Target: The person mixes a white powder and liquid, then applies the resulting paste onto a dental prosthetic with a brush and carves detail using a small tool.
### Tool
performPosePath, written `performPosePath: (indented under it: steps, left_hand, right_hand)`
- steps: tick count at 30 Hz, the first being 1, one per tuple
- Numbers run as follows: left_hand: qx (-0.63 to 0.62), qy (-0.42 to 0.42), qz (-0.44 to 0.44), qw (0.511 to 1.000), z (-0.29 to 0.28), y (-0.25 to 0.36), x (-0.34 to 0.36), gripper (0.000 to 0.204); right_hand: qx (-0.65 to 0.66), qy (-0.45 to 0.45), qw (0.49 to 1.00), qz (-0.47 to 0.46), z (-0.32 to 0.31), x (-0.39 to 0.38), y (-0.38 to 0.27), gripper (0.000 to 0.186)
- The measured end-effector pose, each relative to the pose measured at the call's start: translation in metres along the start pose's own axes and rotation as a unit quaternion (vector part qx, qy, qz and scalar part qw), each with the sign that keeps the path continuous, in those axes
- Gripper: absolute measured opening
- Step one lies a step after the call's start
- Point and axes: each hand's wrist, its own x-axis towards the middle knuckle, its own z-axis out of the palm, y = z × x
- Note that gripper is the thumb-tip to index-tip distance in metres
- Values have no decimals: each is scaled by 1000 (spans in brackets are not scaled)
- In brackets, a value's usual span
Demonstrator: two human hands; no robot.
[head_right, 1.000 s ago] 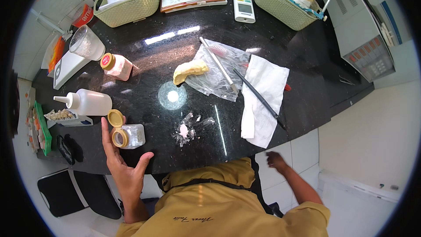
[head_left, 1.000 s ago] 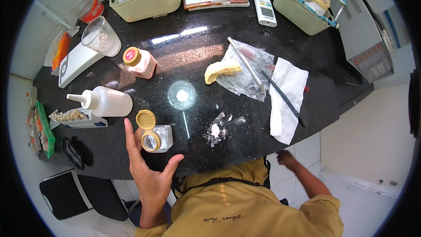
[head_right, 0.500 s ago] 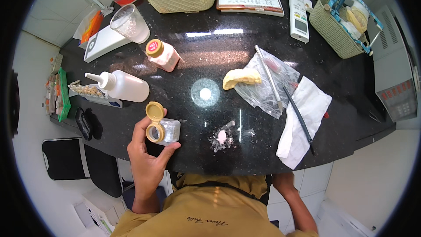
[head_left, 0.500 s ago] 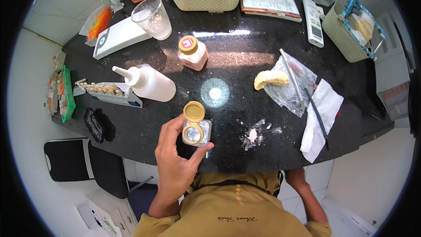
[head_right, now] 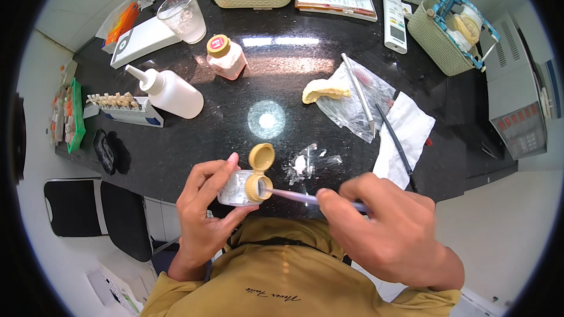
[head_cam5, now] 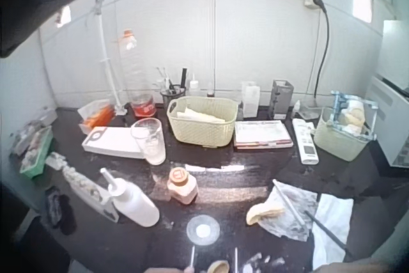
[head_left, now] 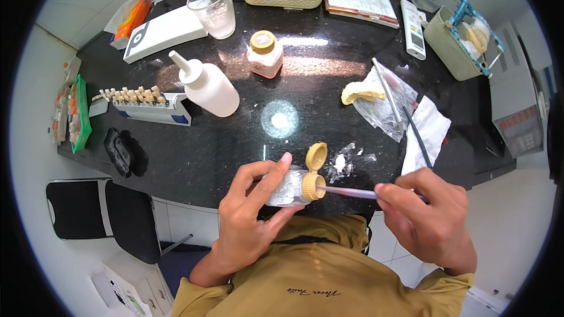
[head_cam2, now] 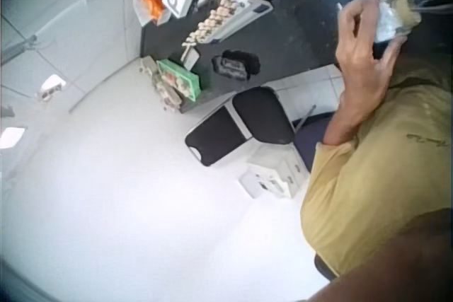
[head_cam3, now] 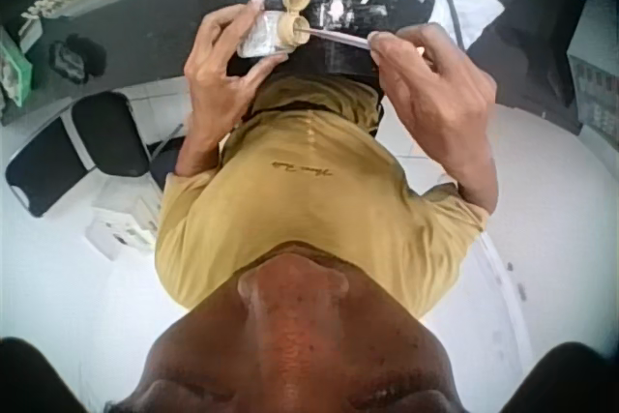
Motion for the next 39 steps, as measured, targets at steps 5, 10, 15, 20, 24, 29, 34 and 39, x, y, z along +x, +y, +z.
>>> performPosePath:
  steps: [5, 10, 15, 20, 24, 29, 34, 39]
  left_hand:
    - [-32, 16, 12, 999, -2, -4, -5, 69]
    - [-38, 5, 31, 999, -7, -7, -4, 63]
    - [-48, 13, 35, 998, -8, -12, -3, 64]
    - [-40, 11, 24, 999, -11, -14, 1, 63]
    - [-37, 10, -9, 999, -11, -14, 2, 61]
    - [-50, 15, -28, 998, -9, -16, 0, 59]
    - [-1, 7, 3, 1000, -12, -11, 3, 58]
    - [-37, 48, -49, 997, -8, -14, -2, 60]
  right_hand:
    - [-43, -70, 996, -40, 14, 19, -11, 26]
    - [35, -66, 997, -35, 31, 27, -11, 19]
    - [117, -87, 989, 29, 28, 31, -5, 14]
    - [174, -88, 977, 87, 20, 29, 2, 13]
    - [199, -74, 971, 112, 19, 27, 8, 12]
    - [216, -79, 966, 118, 19, 29, 12, 12]
    - [208, -64, 971, 98, 21, 30, 9, 11]
    - [220, -50, 967, 115, 18, 28, 15, 10]
